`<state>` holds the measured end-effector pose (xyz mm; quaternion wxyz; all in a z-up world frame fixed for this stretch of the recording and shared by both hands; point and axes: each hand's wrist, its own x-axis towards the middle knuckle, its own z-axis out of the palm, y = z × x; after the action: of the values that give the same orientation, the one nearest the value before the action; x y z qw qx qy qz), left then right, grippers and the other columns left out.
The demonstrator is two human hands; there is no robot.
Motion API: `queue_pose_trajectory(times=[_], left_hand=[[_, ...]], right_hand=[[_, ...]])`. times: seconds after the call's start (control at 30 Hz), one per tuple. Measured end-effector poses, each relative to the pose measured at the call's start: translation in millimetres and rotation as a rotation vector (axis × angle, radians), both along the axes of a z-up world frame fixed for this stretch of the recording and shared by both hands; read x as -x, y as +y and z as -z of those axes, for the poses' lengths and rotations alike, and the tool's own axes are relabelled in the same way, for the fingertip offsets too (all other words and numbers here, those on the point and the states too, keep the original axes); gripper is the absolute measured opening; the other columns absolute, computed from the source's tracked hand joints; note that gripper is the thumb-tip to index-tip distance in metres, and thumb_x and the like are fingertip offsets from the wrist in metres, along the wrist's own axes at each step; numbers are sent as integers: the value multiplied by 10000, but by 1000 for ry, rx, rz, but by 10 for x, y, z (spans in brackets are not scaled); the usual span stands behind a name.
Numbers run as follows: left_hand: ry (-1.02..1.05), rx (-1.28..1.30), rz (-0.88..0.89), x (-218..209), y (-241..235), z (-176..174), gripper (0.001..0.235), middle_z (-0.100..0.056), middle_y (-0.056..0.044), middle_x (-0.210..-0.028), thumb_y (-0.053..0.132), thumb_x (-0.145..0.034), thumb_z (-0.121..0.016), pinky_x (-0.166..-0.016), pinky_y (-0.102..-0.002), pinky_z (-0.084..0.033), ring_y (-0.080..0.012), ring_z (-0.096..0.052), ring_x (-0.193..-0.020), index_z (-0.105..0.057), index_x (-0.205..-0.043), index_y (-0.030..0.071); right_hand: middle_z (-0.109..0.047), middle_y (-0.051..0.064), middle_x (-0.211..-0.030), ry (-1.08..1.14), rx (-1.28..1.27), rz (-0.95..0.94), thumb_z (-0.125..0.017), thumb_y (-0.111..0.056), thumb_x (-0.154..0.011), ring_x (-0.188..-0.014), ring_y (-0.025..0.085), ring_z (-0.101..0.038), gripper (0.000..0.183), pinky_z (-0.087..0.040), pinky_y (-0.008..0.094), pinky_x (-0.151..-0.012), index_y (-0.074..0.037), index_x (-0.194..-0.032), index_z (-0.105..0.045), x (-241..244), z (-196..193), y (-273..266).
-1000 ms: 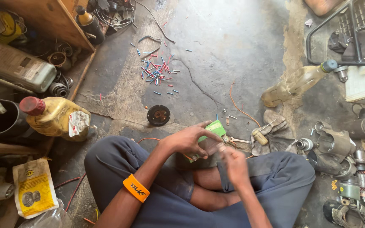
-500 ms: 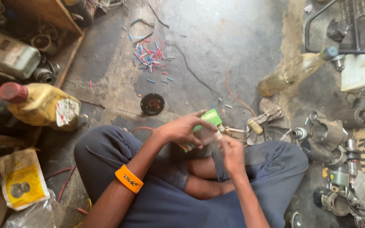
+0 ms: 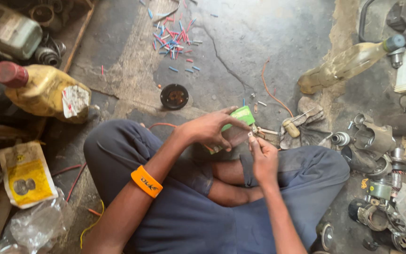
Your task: The person sits on the floor and cleans a small green electrical component with a cloth. They then use a metal file to smooth a contact surface on the component, repeatedly filing and checking the surface.
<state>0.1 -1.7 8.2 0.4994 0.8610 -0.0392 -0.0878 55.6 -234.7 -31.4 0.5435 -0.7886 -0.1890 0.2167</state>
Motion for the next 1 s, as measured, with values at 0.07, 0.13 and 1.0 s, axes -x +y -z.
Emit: queue_pose_trajectory(times=[0.07,0.13,1.0], left_hand=[[-8,4,8,15,-6,24,818,-386,-297,-1562,211,-595,-920,-1132,-435,-402,-403,-316,-1505,-652,-1363,307],[1,-14,14,-2,0,30,821,-387,-297,-1555,228,-590,-932,-1139,-433,-393,-400,-316,-1501,-653,-1359,310],[109,14,-42,-26,-33,-155,787,-369,-188,-1595,183,-618,-913,-1032,-418,-534,-397,-549,-1328,-664,-1332,397]], right_hand=[[-428,-70,-583,132,48,-149,-577,-196,-1037,-525,31,-367,342,-284,254,-471,-65,-722,-560,42,4,-18],[-434,-68,-576,113,61,-162,-572,-186,-1018,-524,32,-378,319,-287,255,-469,-68,-722,-577,28,40,-25],[-445,-28,-580,272,78,-121,-640,-272,-1013,-538,64,-371,418,-285,284,-494,-36,-672,-583,-31,43,27]])
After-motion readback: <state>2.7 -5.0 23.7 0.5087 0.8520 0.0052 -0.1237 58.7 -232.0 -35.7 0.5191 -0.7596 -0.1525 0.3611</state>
